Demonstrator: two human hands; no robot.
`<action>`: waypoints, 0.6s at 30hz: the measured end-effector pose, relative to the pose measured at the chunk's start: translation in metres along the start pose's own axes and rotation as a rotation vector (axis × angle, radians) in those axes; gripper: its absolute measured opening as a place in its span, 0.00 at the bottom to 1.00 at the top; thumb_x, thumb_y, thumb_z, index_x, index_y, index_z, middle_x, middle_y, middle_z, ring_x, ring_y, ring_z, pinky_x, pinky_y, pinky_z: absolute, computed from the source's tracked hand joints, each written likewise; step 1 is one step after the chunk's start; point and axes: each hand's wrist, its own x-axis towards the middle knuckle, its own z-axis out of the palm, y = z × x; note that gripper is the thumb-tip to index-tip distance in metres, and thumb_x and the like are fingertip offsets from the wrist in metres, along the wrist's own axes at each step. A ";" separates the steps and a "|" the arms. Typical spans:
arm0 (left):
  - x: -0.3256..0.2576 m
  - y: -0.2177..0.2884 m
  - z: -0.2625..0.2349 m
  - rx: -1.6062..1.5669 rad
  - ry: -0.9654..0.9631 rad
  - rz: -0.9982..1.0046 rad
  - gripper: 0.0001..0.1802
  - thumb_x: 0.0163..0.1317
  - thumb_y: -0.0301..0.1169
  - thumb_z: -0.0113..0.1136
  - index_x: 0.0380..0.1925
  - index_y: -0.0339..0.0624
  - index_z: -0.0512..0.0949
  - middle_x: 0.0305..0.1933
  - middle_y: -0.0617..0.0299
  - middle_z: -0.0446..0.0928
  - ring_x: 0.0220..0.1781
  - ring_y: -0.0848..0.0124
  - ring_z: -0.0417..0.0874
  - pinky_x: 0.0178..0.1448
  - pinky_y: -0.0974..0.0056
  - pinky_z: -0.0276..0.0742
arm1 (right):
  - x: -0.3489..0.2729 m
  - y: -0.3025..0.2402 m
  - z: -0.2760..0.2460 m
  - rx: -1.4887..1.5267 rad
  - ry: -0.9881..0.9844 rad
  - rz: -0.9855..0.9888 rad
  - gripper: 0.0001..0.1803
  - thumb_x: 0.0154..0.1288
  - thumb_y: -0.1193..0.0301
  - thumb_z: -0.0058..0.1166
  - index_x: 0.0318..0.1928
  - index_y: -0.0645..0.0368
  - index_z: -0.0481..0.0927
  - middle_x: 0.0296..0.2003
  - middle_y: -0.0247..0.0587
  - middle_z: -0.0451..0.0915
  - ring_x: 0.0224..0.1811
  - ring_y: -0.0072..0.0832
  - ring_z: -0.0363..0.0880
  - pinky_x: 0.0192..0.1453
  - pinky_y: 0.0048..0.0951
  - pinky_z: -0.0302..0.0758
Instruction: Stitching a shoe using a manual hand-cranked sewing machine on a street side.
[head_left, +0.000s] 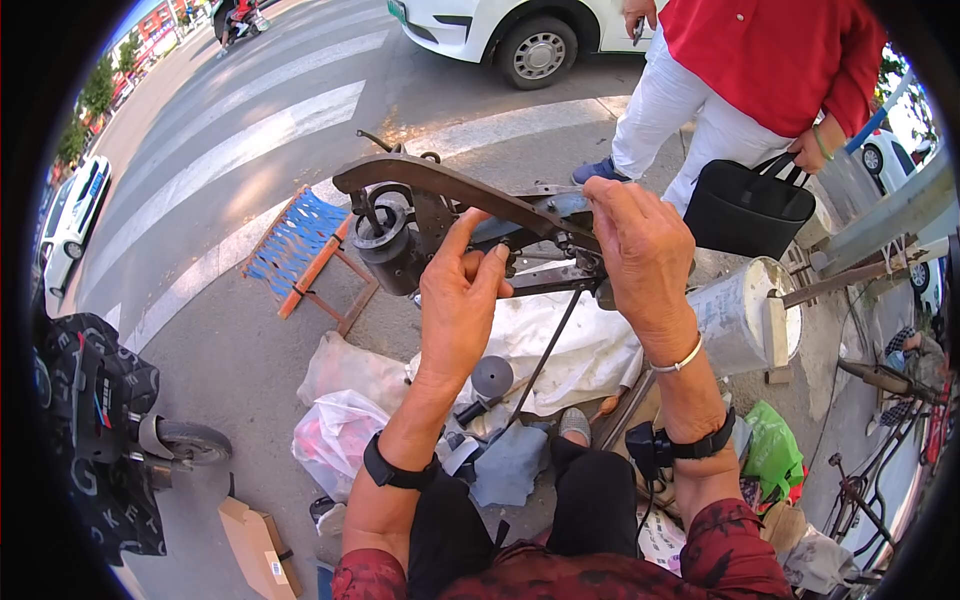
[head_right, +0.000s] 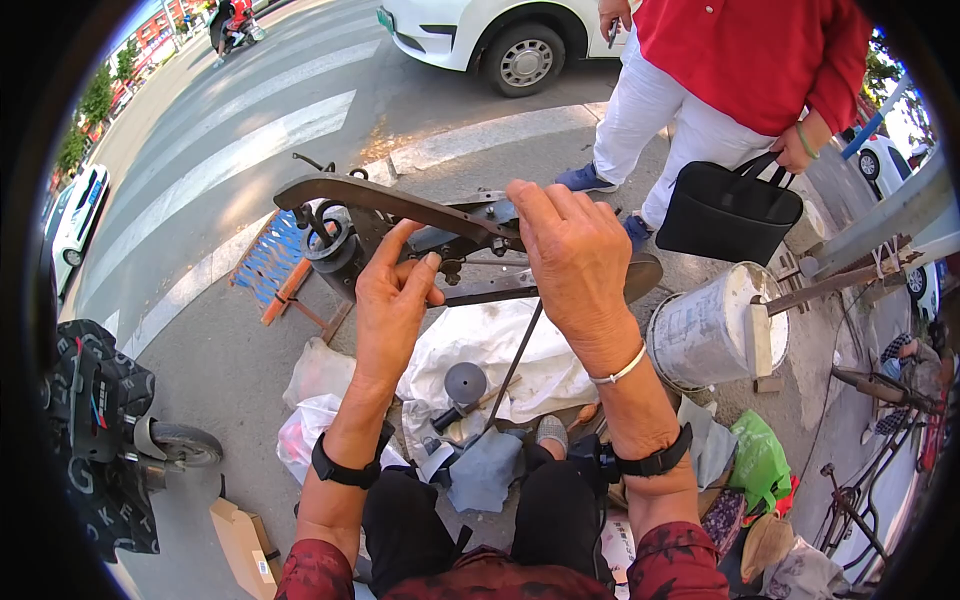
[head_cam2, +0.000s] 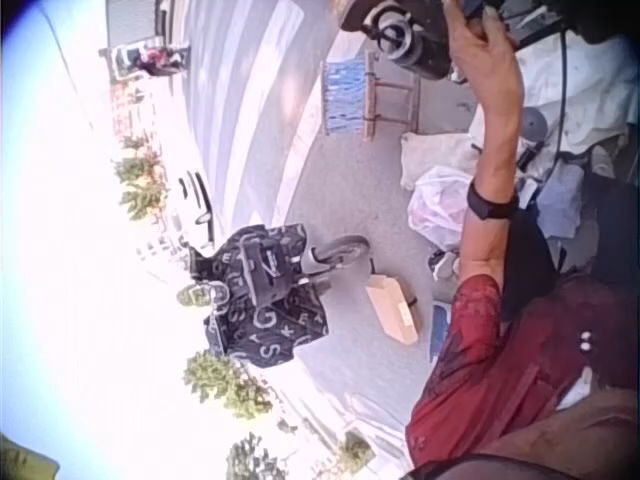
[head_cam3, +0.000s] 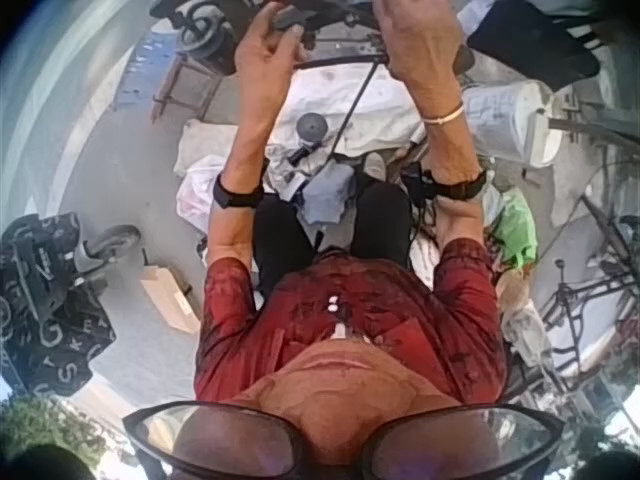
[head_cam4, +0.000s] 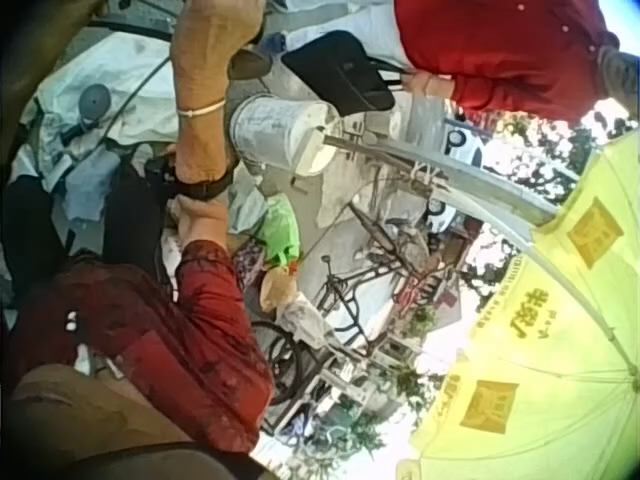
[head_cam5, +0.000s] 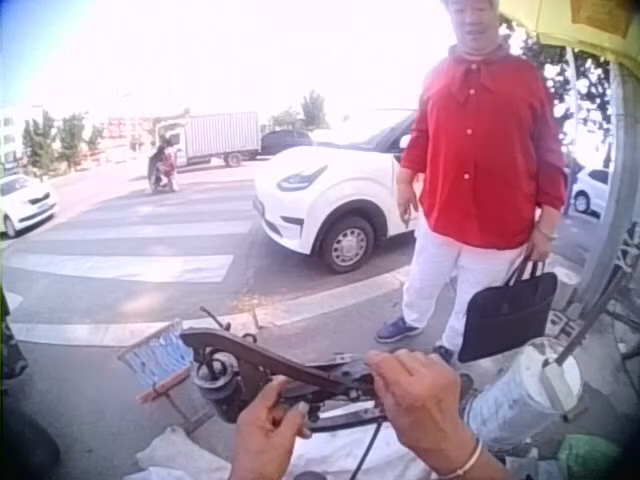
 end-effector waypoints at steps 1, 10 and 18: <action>0.000 0.000 0.000 0.000 0.001 0.001 0.24 0.72 0.25 0.59 0.67 0.38 0.73 0.19 0.68 0.71 0.24 0.81 0.73 0.32 0.71 0.70 | 0.000 0.001 0.000 0.007 -0.004 0.004 0.15 0.61 0.75 0.65 0.48 0.49 0.80 0.30 0.33 0.76 0.34 0.33 0.79 0.39 0.35 0.72; 0.003 -0.003 0.004 -0.017 -0.001 -0.012 0.24 0.71 0.25 0.59 0.67 0.38 0.73 0.20 0.68 0.72 0.24 0.81 0.73 0.31 0.72 0.70 | -0.003 0.000 0.004 0.009 -0.022 0.004 0.16 0.59 0.76 0.65 0.48 0.49 0.80 0.30 0.33 0.76 0.34 0.33 0.79 0.39 0.35 0.73; 0.008 -0.008 0.004 -0.049 -0.021 -0.024 0.23 0.71 0.26 0.61 0.65 0.38 0.75 0.19 0.68 0.72 0.23 0.81 0.73 0.31 0.70 0.69 | -0.003 -0.009 0.013 0.037 -0.081 -0.028 0.14 0.59 0.75 0.63 0.46 0.50 0.80 0.31 0.33 0.77 0.35 0.33 0.81 0.39 0.35 0.73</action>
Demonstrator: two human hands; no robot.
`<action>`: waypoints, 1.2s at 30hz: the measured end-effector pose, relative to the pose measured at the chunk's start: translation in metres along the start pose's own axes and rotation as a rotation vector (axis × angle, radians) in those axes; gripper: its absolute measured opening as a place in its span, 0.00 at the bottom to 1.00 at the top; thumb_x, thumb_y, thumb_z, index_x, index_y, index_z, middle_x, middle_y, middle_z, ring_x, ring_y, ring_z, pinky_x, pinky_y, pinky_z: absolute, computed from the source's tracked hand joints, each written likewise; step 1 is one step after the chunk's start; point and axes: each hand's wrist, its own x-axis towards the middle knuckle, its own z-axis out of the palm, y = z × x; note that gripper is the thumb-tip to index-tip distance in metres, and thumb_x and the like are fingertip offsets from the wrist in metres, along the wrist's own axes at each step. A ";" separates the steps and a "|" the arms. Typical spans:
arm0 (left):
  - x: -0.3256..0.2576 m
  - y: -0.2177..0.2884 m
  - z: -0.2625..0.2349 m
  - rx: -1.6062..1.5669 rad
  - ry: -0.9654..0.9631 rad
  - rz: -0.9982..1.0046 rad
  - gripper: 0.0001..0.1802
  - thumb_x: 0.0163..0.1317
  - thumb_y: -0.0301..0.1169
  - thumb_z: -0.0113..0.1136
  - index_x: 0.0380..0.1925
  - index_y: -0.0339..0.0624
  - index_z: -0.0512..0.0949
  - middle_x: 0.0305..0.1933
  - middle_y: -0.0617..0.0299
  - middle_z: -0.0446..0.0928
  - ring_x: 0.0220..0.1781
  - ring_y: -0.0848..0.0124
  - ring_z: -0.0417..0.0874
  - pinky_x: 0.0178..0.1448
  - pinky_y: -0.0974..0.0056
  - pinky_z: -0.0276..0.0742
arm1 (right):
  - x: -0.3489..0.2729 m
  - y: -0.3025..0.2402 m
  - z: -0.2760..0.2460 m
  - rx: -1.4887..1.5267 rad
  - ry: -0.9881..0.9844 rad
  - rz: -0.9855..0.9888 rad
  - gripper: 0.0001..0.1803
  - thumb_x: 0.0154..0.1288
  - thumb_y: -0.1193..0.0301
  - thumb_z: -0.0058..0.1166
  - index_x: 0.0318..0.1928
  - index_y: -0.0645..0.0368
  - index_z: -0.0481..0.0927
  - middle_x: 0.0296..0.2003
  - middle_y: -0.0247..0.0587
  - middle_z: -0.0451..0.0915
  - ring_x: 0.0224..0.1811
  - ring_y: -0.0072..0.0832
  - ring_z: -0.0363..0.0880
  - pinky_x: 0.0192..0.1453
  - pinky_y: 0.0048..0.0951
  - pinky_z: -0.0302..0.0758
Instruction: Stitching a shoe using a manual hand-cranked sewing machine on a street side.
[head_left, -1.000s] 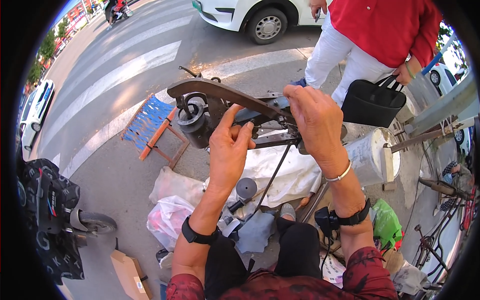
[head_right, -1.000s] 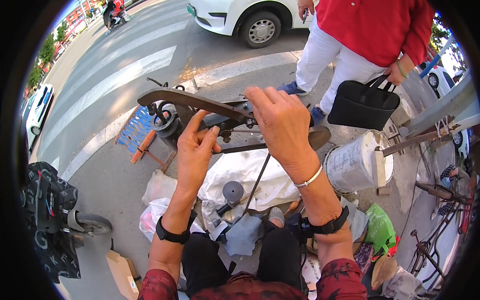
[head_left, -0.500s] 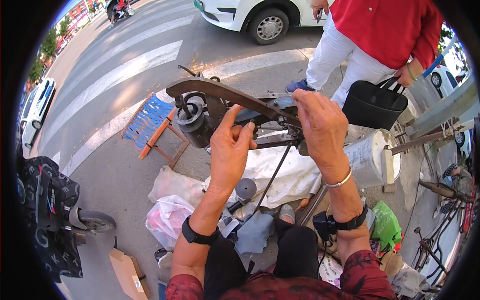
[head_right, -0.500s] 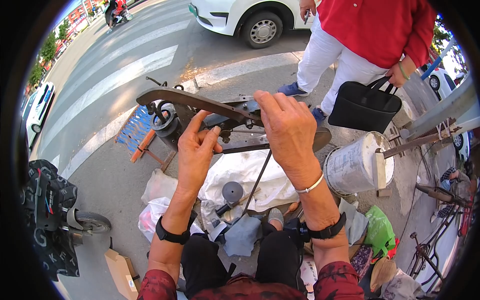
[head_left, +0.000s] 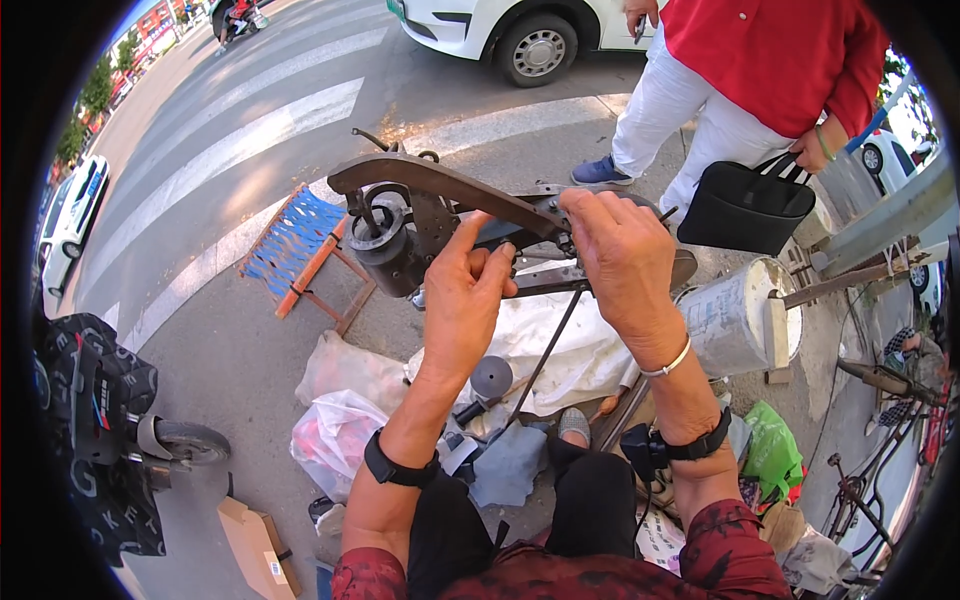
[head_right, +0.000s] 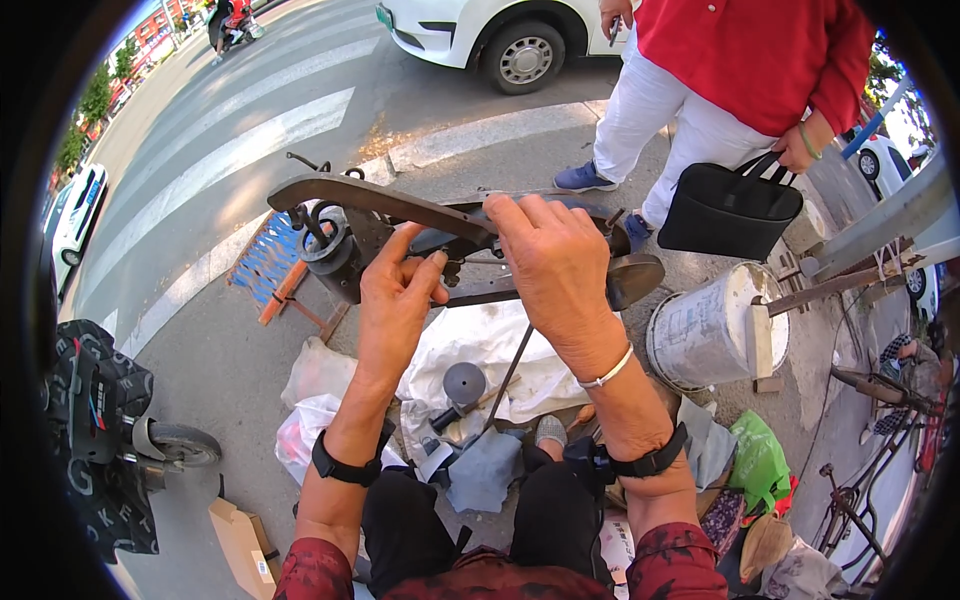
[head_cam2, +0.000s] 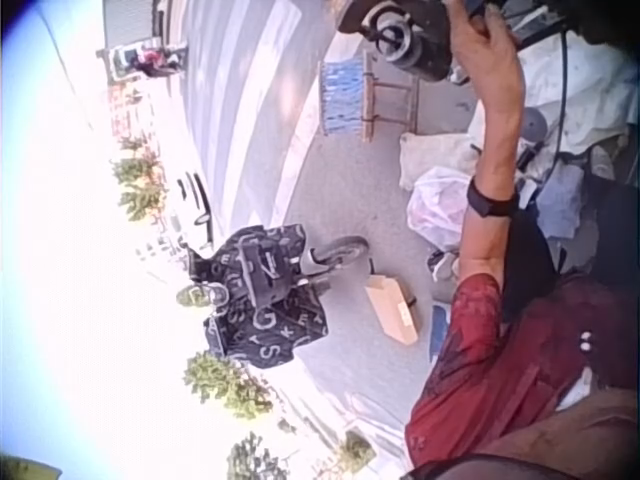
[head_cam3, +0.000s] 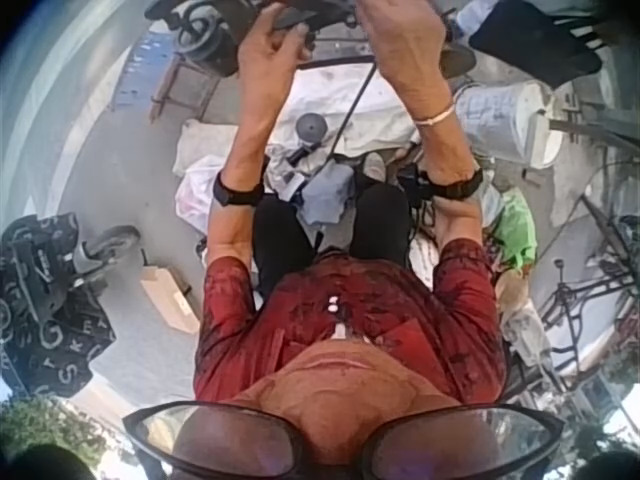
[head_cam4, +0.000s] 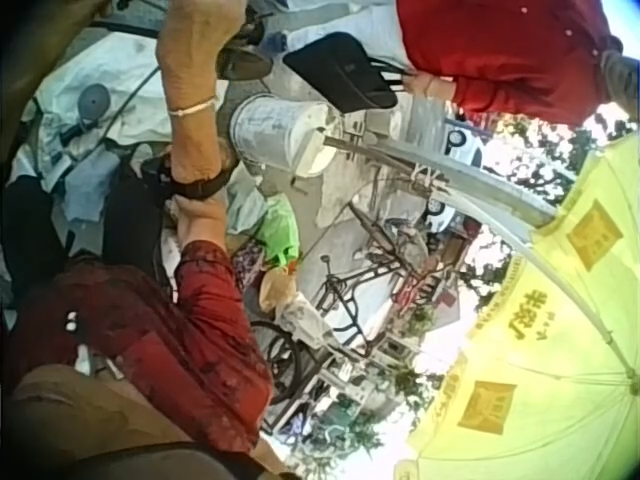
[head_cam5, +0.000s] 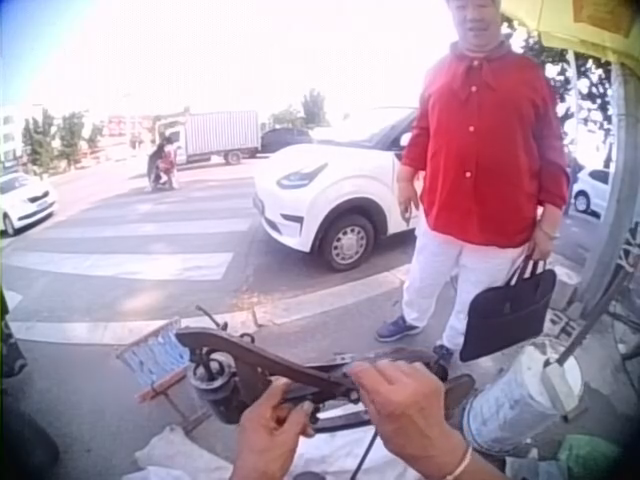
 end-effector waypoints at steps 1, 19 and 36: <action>0.001 -0.001 0.000 0.019 0.000 0.007 0.21 0.70 0.26 0.61 0.62 0.38 0.77 0.19 0.67 0.73 0.23 0.81 0.74 0.31 0.70 0.69 | 0.001 -0.001 0.001 0.005 -0.010 -0.005 0.13 0.59 0.75 0.63 0.45 0.50 0.80 0.31 0.33 0.78 0.35 0.33 0.81 0.39 0.35 0.73; -0.030 0.003 -0.014 0.022 0.129 0.349 0.05 0.74 0.26 0.56 0.44 0.36 0.77 0.51 0.53 0.80 0.38 0.75 0.84 0.41 0.68 0.78 | 0.003 -0.020 -0.004 0.318 -0.204 0.345 0.15 0.66 0.71 0.63 0.53 0.50 0.78 0.30 0.40 0.83 0.29 0.42 0.83 0.34 0.40 0.76; -0.056 0.000 -0.049 0.931 -0.036 0.788 0.09 0.61 0.28 0.68 0.40 0.44 0.78 0.41 0.60 0.82 0.33 0.65 0.79 0.36 0.64 0.76 | -0.060 -0.012 0.011 0.724 -0.293 0.438 0.06 0.68 0.73 0.64 0.40 0.63 0.83 0.25 0.33 0.79 0.27 0.17 0.71 0.32 0.24 0.70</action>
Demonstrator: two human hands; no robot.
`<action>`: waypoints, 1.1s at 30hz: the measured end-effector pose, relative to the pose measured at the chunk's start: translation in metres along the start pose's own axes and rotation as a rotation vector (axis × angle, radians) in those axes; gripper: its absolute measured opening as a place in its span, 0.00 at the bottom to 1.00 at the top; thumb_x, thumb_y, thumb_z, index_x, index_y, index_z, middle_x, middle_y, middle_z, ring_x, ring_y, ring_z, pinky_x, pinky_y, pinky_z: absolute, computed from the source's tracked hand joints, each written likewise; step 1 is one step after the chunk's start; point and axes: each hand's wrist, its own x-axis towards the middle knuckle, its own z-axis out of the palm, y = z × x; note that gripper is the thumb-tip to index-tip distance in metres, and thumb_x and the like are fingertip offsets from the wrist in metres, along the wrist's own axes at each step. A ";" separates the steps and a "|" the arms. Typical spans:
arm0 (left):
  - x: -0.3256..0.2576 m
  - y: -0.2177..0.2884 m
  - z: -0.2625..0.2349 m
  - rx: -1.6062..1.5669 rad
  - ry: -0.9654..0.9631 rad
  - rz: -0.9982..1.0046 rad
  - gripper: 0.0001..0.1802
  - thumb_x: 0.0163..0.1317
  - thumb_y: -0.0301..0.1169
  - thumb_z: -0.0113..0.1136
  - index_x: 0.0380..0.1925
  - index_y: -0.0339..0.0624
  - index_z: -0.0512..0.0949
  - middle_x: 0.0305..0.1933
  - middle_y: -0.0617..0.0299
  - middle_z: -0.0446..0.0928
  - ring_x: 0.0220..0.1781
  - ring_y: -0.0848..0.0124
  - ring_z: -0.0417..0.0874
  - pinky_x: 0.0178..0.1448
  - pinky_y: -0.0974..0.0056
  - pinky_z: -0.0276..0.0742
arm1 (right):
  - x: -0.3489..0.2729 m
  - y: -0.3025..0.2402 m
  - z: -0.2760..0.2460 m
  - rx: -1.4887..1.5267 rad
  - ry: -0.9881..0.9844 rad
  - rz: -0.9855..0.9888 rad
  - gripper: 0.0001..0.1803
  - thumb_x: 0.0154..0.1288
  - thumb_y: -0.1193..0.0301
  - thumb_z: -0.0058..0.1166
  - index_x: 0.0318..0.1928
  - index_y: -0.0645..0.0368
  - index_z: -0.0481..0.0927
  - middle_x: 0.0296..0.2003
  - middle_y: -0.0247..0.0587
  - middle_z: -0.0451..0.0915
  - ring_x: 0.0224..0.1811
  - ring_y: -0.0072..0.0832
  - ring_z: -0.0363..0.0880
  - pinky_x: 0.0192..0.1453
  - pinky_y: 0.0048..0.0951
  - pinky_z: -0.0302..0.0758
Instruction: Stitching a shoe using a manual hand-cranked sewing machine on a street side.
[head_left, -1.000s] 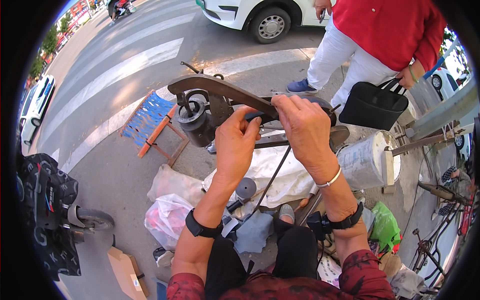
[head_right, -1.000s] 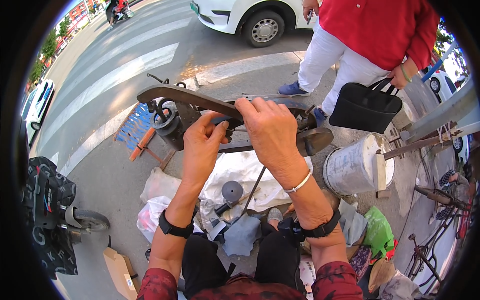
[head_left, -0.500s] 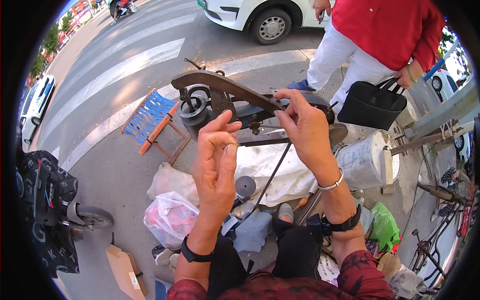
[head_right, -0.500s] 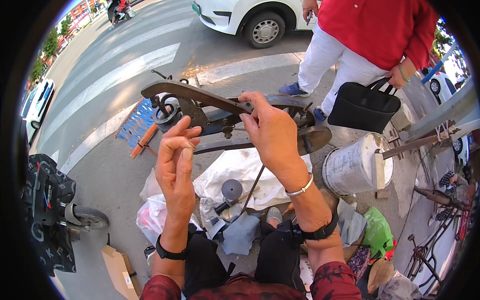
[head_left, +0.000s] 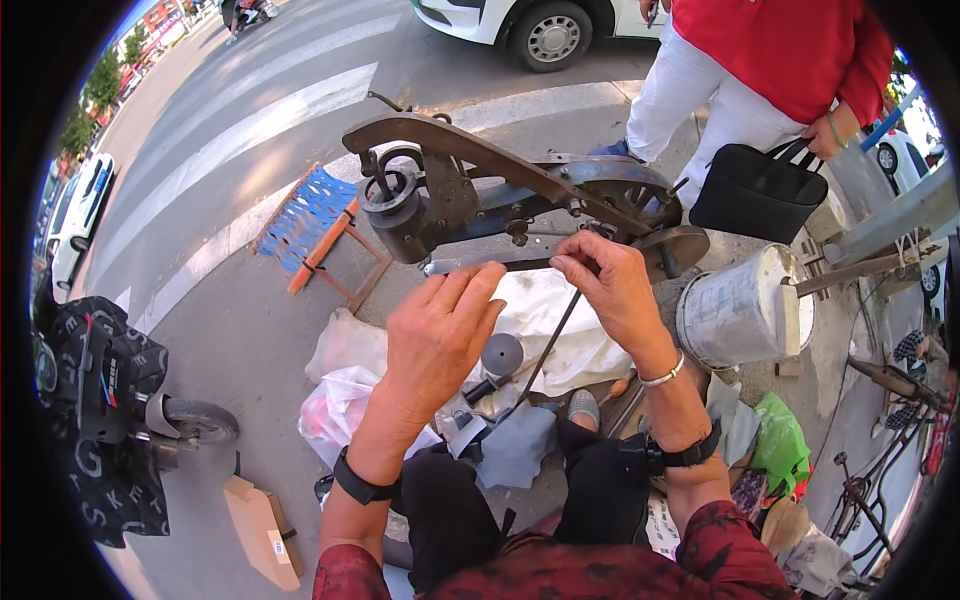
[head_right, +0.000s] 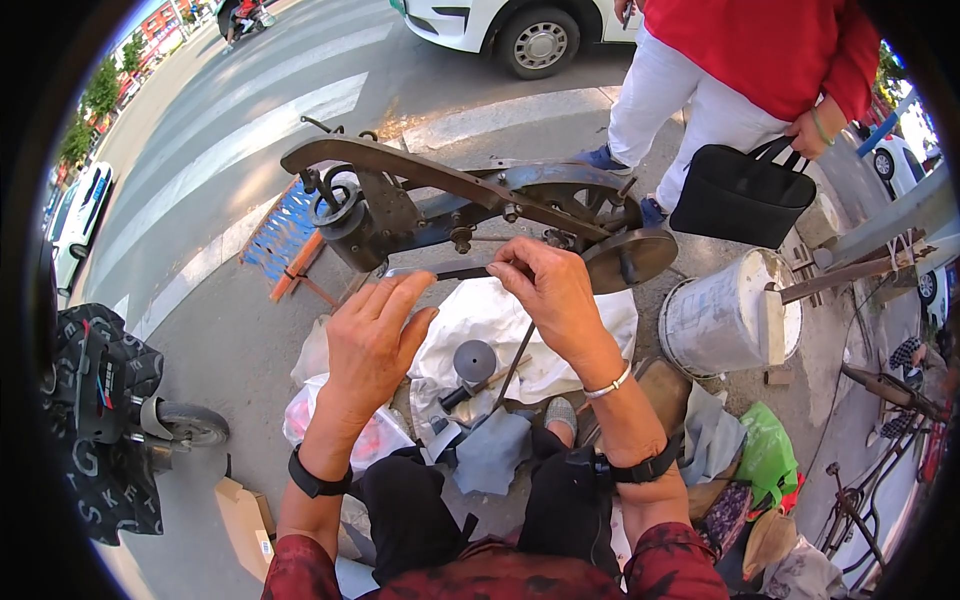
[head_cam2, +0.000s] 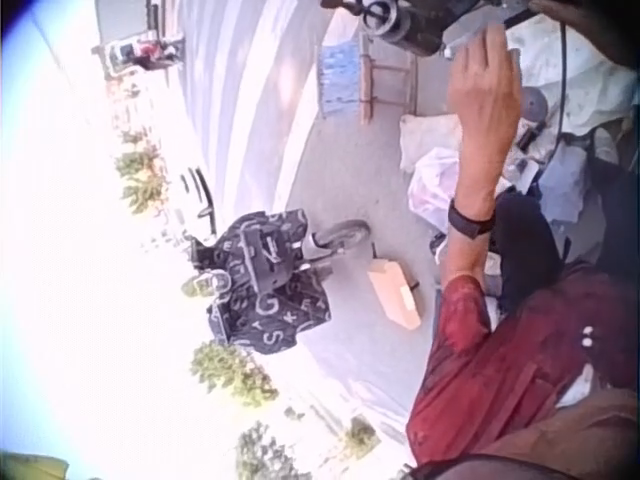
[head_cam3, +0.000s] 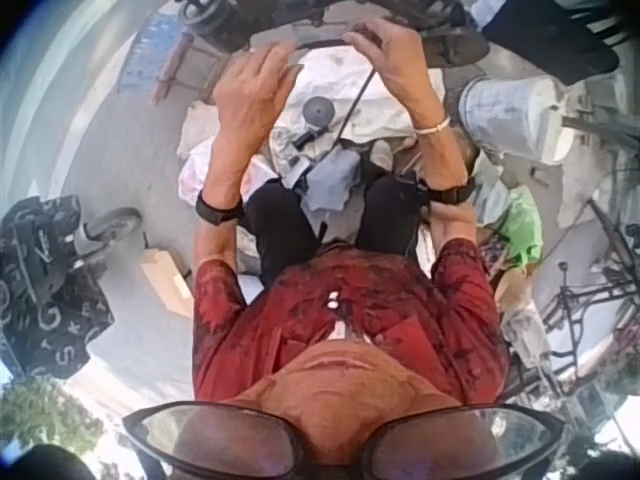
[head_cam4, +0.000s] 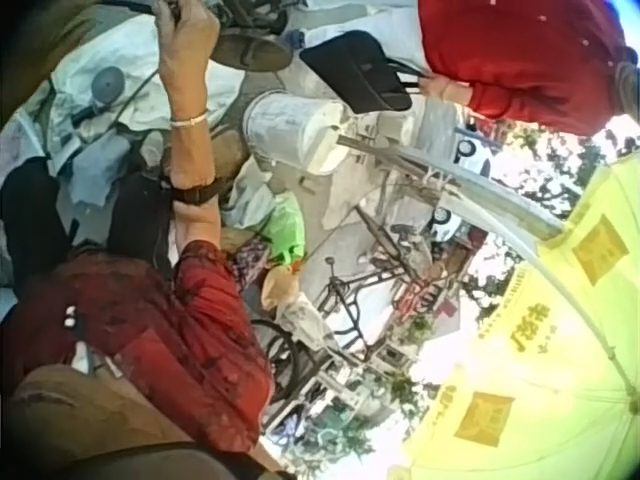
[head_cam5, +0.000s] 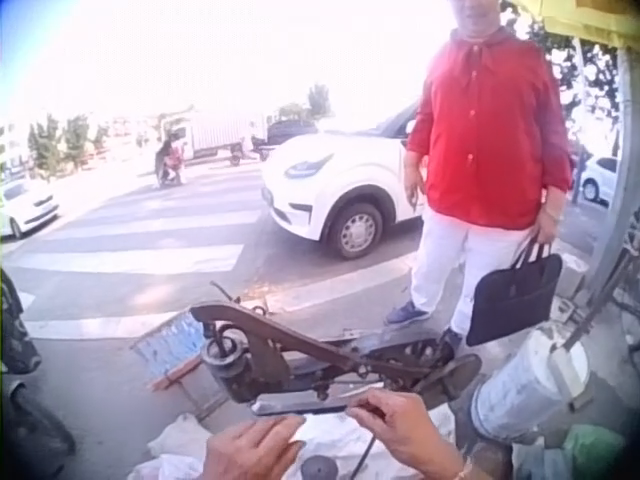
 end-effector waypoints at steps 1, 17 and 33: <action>0.001 -0.004 0.008 0.074 -0.037 0.026 0.09 0.60 0.29 0.69 0.39 0.45 0.79 0.38 0.62 0.82 0.34 0.63 0.80 0.36 0.64 0.75 | 0.001 0.005 0.005 0.020 0.033 -0.004 0.06 0.67 0.73 0.65 0.39 0.64 0.83 0.25 0.34 0.79 0.26 0.18 0.71 0.31 0.25 0.70; 0.023 -0.020 0.059 0.040 0.042 -0.359 0.06 0.65 0.33 0.67 0.39 0.50 0.79 0.20 0.60 0.75 0.22 0.60 0.79 0.28 0.56 0.70 | 0.015 0.027 0.058 0.021 0.348 0.133 0.09 0.68 0.71 0.62 0.34 0.64 0.78 0.24 0.47 0.82 0.23 0.38 0.81 0.31 0.35 0.75; 0.024 -0.014 0.058 0.129 0.129 -0.332 0.05 0.65 0.31 0.67 0.38 0.50 0.79 0.22 0.59 0.78 0.25 0.59 0.82 0.30 0.55 0.73 | 0.016 0.022 0.060 0.087 0.422 0.139 0.09 0.67 0.72 0.62 0.33 0.64 0.78 0.22 0.44 0.81 0.21 0.31 0.79 0.30 0.32 0.74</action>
